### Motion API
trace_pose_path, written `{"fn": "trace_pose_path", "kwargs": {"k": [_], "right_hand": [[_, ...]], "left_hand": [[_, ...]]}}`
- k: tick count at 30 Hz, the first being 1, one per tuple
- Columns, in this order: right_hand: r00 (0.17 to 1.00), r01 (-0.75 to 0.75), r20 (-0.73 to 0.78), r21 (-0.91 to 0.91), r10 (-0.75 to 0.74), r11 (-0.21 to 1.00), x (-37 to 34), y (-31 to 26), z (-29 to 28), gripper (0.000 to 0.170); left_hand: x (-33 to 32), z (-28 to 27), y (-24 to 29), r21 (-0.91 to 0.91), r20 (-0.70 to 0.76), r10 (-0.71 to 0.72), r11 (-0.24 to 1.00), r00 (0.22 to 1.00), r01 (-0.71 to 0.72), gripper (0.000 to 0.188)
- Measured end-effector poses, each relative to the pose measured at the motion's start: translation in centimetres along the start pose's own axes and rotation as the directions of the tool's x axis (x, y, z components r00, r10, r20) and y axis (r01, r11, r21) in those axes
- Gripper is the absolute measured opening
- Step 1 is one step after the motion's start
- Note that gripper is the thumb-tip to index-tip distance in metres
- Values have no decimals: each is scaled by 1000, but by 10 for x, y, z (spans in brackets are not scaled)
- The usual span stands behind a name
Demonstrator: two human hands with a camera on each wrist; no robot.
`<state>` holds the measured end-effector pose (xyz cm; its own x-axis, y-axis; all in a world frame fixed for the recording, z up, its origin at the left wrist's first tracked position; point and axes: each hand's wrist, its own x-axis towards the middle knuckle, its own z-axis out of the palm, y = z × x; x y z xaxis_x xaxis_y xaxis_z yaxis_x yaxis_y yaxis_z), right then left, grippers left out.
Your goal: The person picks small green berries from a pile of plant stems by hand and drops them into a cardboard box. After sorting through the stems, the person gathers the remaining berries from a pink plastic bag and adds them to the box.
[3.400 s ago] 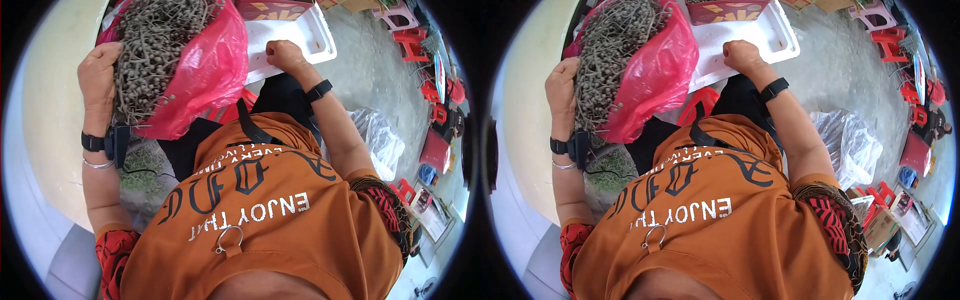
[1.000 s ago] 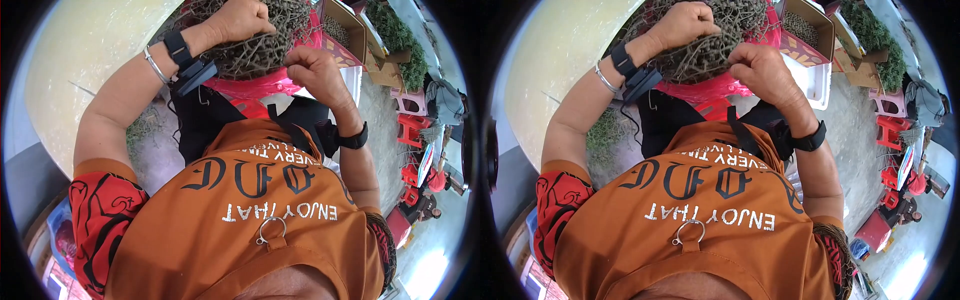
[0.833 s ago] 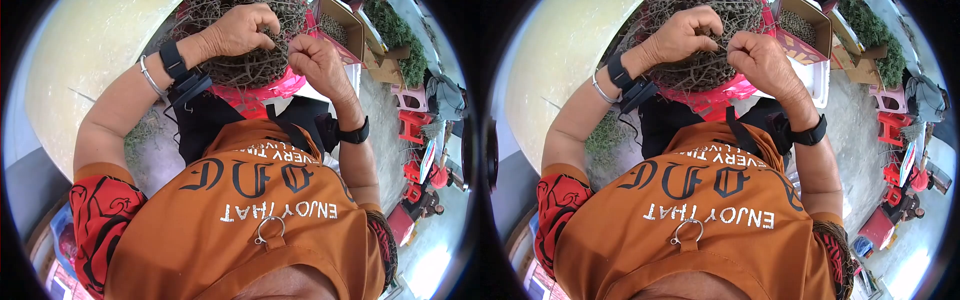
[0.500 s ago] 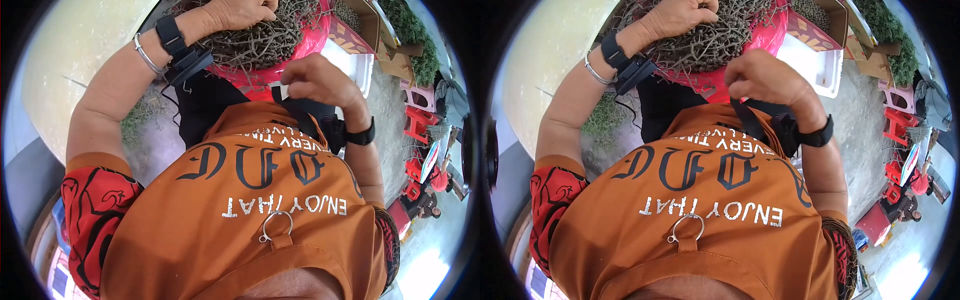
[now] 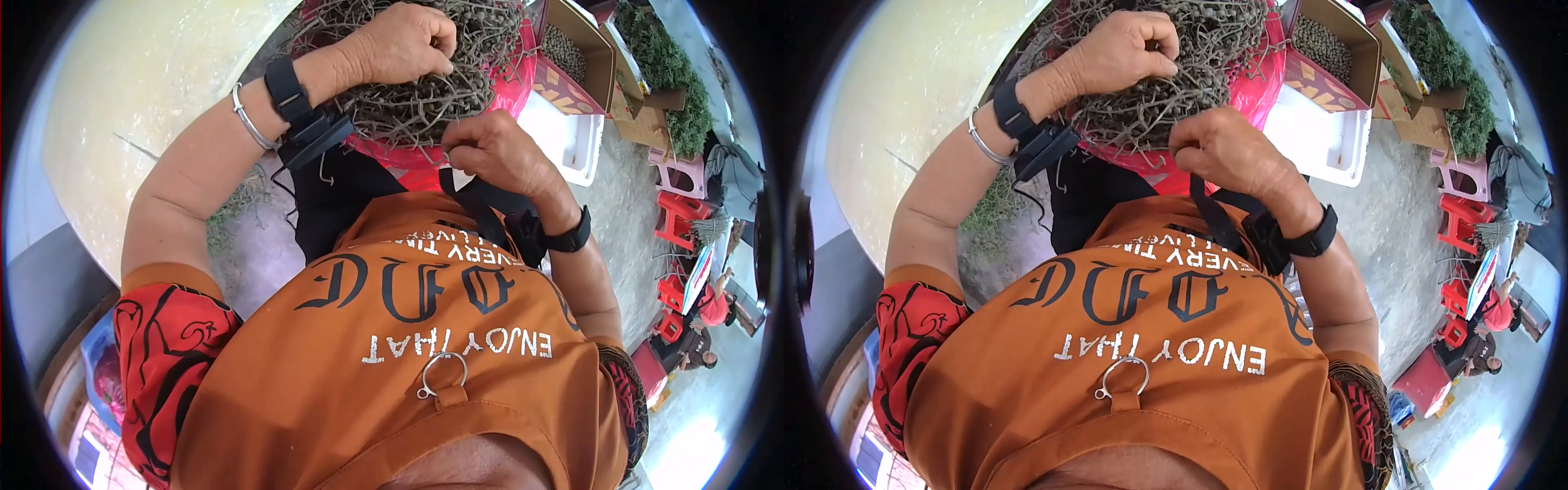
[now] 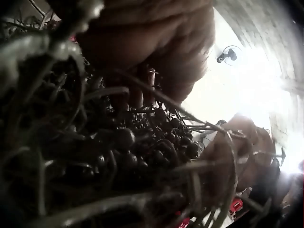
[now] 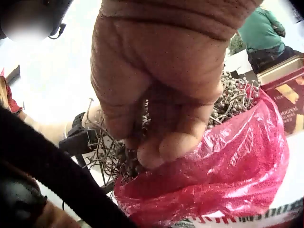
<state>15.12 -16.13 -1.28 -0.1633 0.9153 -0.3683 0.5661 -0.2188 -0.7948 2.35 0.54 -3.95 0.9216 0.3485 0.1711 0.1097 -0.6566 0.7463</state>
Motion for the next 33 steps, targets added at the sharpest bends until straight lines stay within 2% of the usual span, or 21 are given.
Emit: {"fn": "trace_pose_path", "kwargs": {"k": [1,3,4,5,7,8,10,12,16,17,19,20,23,27,29,32,33], "right_hand": [[1000,5,-1,-2,-5,1000,-2,-2,0,11],[985,84,-157,48,-76,995,-5,-5,0,8],[966,130,-233,69,-110,989,-6,-7,-1,7],[965,142,-233,70,-122,987,-5,-5,-1,7],[923,239,-338,131,-183,962,-4,2,0,6],[898,286,-389,160,-206,945,-5,3,0,5],[909,266,-377,194,-178,944,-8,0,-6,5],[934,209,-338,248,-118,946,-11,-5,-13,7],[903,285,-376,167,-207,944,-14,-5,-8,8],[905,296,-364,173,-218,939,-15,-3,-7,8],[900,335,-298,6,-318,942,-16,3,-5,10],[895,353,-262,-80,-361,932,-16,4,-4,12],[896,347,-242,-143,-373,927,-13,4,-6,13],[904,305,-261,-164,-339,938,-9,-8,-10,13],[905,278,-290,-156,-313,948,-9,-10,-9,14],[886,285,-261,-346,-384,894,-5,-8,-8,13],[885,288,-260,-345,-386,893,-5,-8,-7,13]], "left_hand": [[-1,1,0,-19,-21,44,999,999,-44,14],[-3,3,2,-50,-63,130,990,989,-134,19],[-4,2,5,-40,-65,129,990,990,-132,19],[-6,1,9,0,-97,223,975,970,-224,22],[-8,-3,19,90,-139,411,911,901,-402,28],[-8,-5,25,99,-132,411,911,902,-401,28],[-8,-11,42,193,-35,424,891,905,-410,32],[-12,-12,56,252,9,418,878,908,-407,34],[-31,0,76,321,27,294,903,955,-287,35],[-39,9,76,281,-43,267,928,963,-245,34],[-52,27,72,186,-176,207,967,962,-174,33],[-56,36,67,188,-179,198,968,964,-164,33],[-65,60,57,69,-280,131,991,951,-116,30],[-54,49,52,14,-270,53,999,961,-51,24],[-52,43,52,9,-245,68,998,967,-68,25],[-51,37,53,-8,-201,83,996,976,-87,25],[-51,35,54,-15,-175,63,998,983,-67,24]]}}
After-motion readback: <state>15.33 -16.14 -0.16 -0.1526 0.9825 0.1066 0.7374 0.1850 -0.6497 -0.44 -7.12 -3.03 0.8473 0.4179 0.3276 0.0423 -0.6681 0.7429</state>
